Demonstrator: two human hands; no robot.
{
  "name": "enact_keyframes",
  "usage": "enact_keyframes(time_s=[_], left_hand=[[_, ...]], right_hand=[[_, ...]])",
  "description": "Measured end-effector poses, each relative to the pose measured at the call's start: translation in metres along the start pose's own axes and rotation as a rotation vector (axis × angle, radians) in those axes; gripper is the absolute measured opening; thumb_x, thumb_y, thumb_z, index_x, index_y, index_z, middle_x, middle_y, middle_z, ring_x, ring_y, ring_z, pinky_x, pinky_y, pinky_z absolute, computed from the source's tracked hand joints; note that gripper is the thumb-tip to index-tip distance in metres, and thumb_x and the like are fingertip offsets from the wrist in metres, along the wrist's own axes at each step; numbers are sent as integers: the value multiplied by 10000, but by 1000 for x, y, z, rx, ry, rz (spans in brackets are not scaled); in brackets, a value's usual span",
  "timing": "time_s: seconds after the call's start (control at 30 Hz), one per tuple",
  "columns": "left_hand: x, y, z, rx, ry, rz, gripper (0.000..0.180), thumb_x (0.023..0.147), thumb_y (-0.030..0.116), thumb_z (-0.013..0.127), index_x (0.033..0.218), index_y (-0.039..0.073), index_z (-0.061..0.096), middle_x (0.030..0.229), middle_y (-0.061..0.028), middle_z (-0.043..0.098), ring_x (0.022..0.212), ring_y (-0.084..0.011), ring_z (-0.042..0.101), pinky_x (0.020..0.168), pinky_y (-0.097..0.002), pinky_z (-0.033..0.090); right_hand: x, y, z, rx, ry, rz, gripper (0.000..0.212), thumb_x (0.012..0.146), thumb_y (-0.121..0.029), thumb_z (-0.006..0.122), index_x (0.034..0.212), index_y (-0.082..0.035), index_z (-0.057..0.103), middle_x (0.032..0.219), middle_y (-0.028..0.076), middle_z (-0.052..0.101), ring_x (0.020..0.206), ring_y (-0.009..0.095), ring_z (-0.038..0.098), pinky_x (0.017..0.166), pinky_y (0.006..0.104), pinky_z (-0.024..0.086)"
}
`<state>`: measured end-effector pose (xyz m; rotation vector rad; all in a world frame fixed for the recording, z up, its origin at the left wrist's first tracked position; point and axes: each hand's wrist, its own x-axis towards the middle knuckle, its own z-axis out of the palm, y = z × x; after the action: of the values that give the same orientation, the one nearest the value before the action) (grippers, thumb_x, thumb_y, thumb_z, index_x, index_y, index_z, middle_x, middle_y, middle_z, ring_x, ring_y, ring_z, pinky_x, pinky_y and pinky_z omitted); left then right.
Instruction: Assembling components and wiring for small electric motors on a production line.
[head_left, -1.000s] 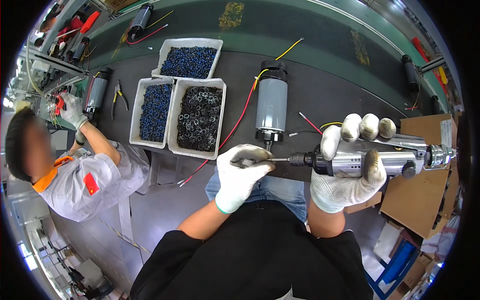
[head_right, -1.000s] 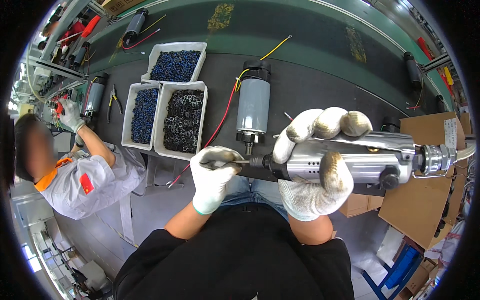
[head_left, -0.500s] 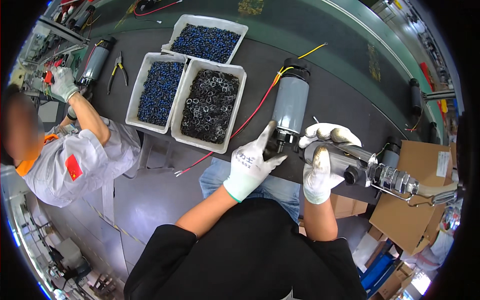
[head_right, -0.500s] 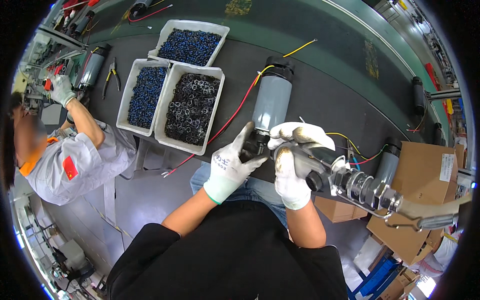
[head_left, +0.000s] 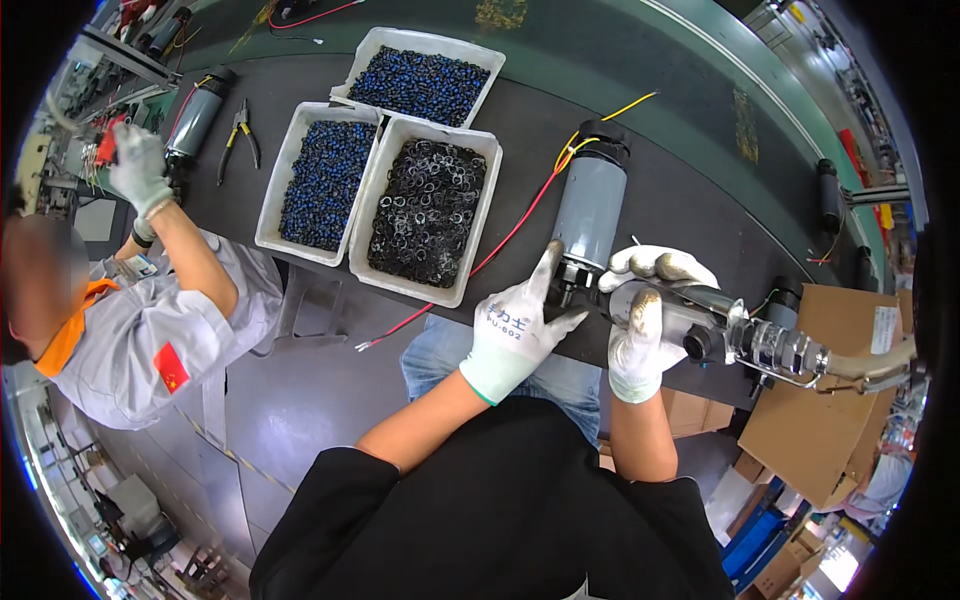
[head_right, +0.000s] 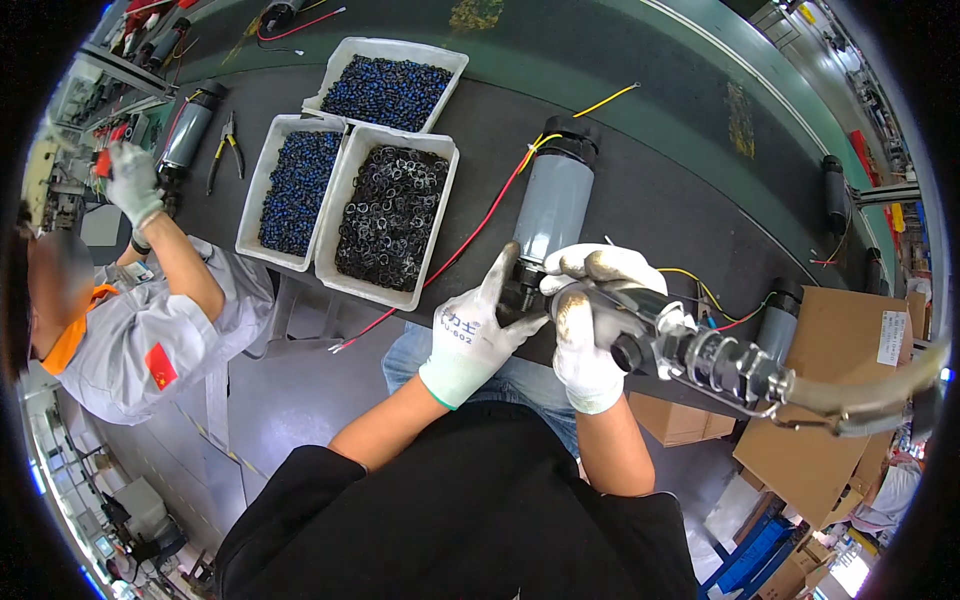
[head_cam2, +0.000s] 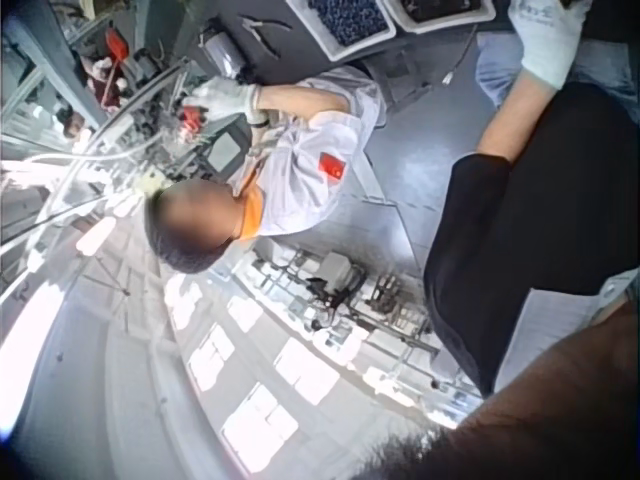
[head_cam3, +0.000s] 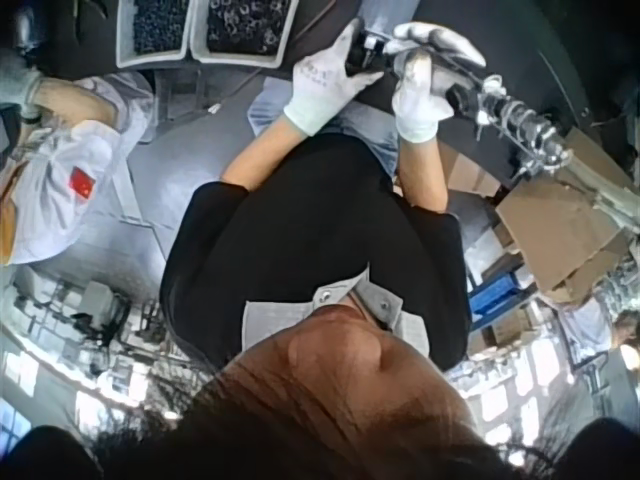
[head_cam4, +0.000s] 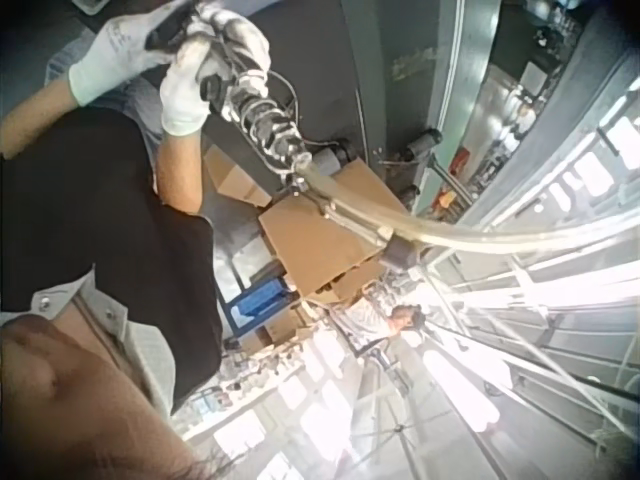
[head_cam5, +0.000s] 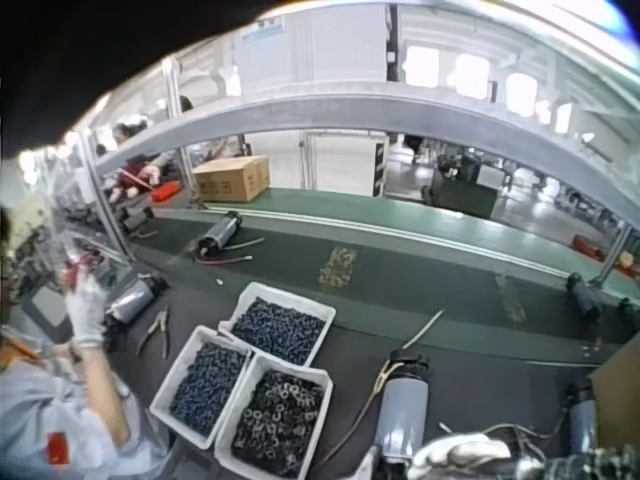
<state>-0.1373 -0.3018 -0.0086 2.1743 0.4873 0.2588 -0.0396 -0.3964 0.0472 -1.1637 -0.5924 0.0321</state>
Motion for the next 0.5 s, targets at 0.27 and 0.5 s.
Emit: enact_keyframes(time_s=[0.27,0.5], left_hand=[[-3,13,-2,-27,7,-65,919,879,258,824,1622,27,335,1033,-167,754,821,-292,756,744,-381,596],[1,11,-14,-721,-183,-398,906,975,146,692,1682,41,134,1022,-155,737,742,-189,717,661,-324,561]], right_hand=[[9,-10,-7,24,-62,-46,410,970,-183,750,1285,-48,527,1037,153,610,886,286,643,685,375,609],[32,-62,-6,84,41,-286,395,966,-189,742,1288,-57,554,1072,160,614,953,307,643,666,384,613]])
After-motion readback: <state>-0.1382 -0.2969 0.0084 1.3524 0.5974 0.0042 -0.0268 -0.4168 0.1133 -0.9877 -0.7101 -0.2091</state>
